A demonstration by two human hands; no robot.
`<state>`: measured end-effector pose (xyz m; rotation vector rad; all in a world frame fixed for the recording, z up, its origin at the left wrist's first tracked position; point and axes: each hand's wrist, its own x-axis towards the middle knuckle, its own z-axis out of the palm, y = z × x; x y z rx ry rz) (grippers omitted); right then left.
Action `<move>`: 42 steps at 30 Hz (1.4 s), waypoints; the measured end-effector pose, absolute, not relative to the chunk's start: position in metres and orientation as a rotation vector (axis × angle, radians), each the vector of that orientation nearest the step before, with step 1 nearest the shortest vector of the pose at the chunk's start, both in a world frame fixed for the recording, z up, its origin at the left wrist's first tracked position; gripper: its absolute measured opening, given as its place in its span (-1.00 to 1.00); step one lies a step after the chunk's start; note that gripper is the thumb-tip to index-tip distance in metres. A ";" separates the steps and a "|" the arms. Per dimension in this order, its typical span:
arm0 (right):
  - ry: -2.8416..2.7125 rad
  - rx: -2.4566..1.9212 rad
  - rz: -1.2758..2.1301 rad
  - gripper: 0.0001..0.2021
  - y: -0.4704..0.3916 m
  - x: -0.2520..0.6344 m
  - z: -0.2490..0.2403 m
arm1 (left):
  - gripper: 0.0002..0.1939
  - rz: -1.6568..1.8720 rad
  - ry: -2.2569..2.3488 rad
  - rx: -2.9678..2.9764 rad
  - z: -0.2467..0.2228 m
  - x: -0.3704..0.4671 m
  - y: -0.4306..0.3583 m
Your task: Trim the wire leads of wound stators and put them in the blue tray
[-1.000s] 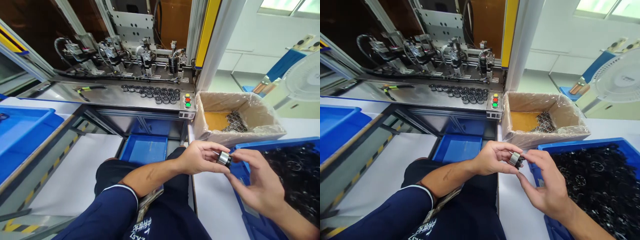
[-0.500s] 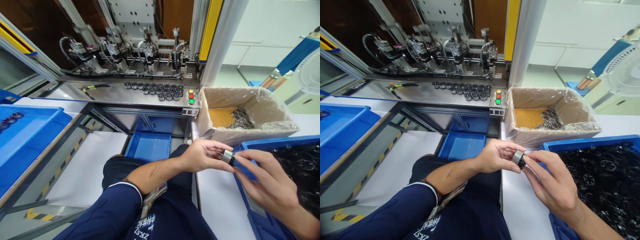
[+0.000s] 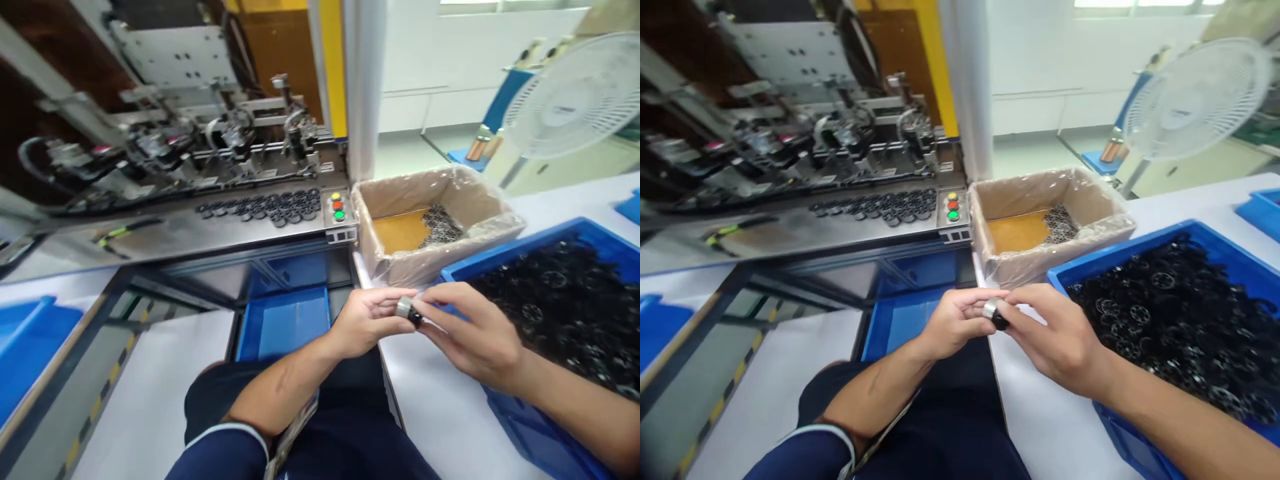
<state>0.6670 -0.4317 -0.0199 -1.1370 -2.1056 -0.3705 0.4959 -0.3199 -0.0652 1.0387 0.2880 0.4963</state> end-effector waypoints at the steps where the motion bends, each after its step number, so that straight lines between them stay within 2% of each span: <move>1: -2.086 -1.133 -0.336 -0.66 -0.431 0.667 -0.021 | -0.38 0.515 0.293 1.060 -0.067 0.496 -0.320; 5: -1.976 -1.139 -0.193 -0.74 -0.429 0.667 -0.026 | -0.42 0.593 0.258 1.113 -0.078 0.499 -0.317; 13: -1.974 -1.101 -0.282 -0.74 -0.431 0.666 -0.024 | -0.39 0.569 0.215 1.117 -0.084 0.505 -0.318; 18: -1.858 -1.165 0.031 -0.73 -0.431 0.663 -0.025 | -0.37 0.522 0.198 1.070 -0.082 0.506 -0.320; 22: -1.924 -1.144 -0.291 -0.69 -0.429 0.664 -0.031 | -0.40 0.547 0.167 1.036 -0.078 0.506 -0.322; 27: -1.969 -1.218 -0.278 -0.73 -0.429 0.673 -0.027 | -0.48 0.525 0.092 1.034 -0.070 0.502 -0.325; 32: -2.181 -1.138 -0.555 -0.67 -0.427 0.679 -0.025 | -0.49 0.511 0.098 0.965 -0.070 0.501 -0.324; 37: -2.106 -1.179 -0.413 -0.59 -0.430 0.673 -0.024 | -0.46 0.507 0.172 0.902 -0.069 0.501 -0.323; 42: -2.060 -1.233 -0.505 -0.56 -0.436 0.666 -0.020 | -0.41 0.603 0.264 0.847 -0.063 0.502 -0.318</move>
